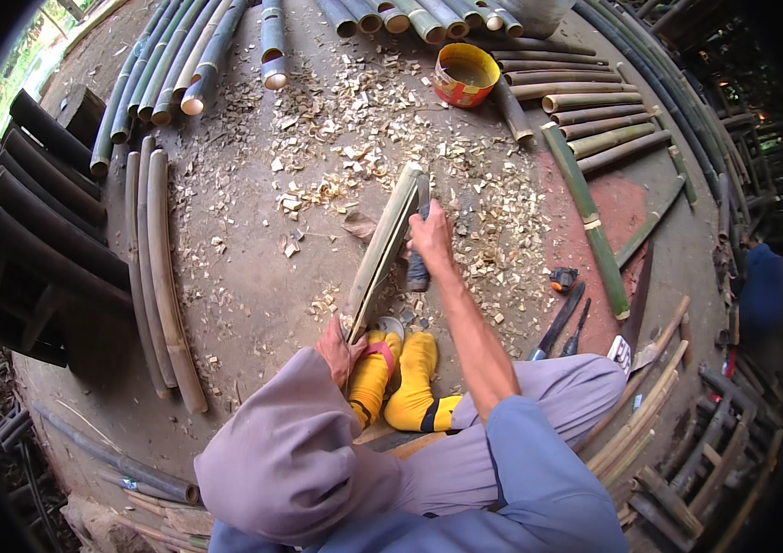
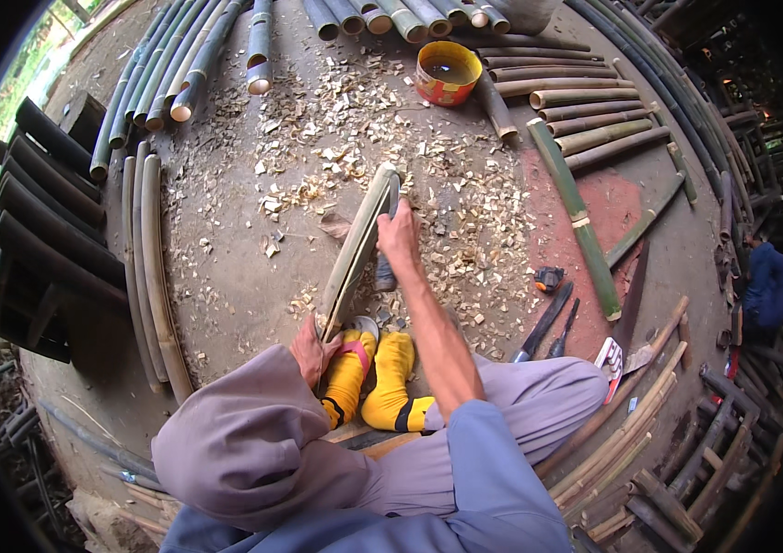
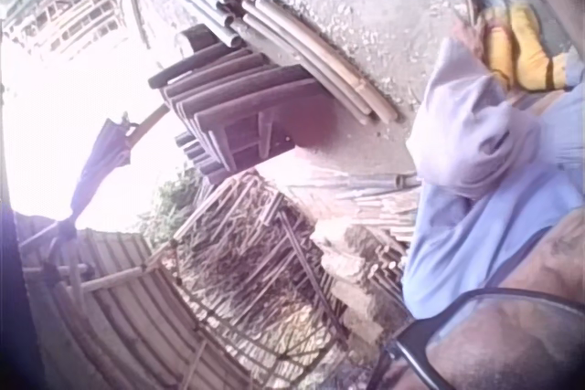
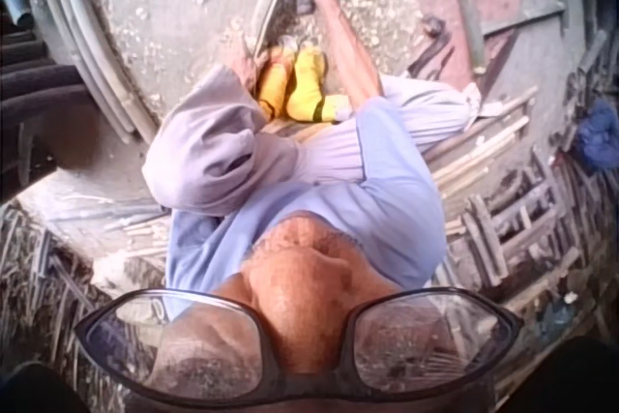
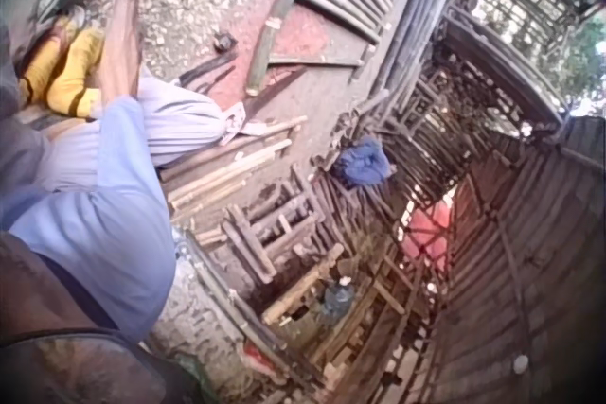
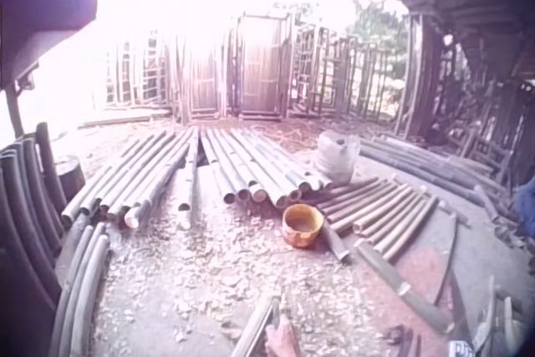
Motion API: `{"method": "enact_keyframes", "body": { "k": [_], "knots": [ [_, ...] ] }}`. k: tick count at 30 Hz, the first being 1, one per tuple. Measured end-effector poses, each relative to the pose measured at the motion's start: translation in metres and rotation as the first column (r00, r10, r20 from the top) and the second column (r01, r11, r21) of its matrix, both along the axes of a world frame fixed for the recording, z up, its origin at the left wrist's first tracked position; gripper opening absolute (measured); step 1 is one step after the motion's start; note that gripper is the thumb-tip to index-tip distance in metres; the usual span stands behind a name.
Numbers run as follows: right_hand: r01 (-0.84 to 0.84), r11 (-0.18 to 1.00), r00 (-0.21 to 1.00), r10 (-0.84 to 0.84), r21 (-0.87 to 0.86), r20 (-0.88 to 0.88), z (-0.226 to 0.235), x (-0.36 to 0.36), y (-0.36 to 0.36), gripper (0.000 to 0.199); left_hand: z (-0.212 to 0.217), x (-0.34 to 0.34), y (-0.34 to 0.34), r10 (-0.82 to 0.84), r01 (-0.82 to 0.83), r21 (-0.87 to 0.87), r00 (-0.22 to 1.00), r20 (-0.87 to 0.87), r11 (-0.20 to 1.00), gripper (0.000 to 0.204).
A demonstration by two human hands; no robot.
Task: The person carves and shapes bamboo stalks using a hand saw, a chisel, a wooden mallet, and a knife, working on the floor among several bamboo sections.
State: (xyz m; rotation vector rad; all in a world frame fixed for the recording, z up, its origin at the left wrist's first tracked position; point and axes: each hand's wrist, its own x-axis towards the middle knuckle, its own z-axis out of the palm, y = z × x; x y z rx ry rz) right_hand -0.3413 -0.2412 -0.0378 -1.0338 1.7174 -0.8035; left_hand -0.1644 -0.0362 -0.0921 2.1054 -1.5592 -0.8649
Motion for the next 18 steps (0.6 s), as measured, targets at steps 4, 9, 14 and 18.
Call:
{"method": "enact_keyframes", "body": {
  "k": [4, 9, 14, 18],
  "knots": [
    [0.077, 0.996, 0.995, -0.073, -0.050, 0.072, -0.005, 0.001, 0.026, 0.024, 0.021, 0.005, -0.014, -0.044, 0.041, 0.270, 0.999, 0.004, 0.962, 0.064],
    [0.198, 0.966, 0.922, -0.241, 0.169, 0.301, -0.029, 0.023, 0.125, 0.025, 0.017, 0.007, -0.038, -0.058, 0.070, 0.183, 0.996, -0.073, 0.981, 0.066],
    [0.059, 0.936, 0.785, -0.259, 0.348, 0.563, 0.013, 0.073, 0.168, 0.022, 0.004, 0.023, -0.056, -0.016, 0.021, 0.061, 0.996, -0.086, 0.998, 0.058],
    [0.009, 0.890, 0.657, -0.350, 0.457, 0.668, 0.029, 0.084, 0.161, 0.017, 0.004, 0.020, -0.073, -0.037, 0.048, 0.099, 0.993, -0.115, 0.994, 0.062]
  ]
}}
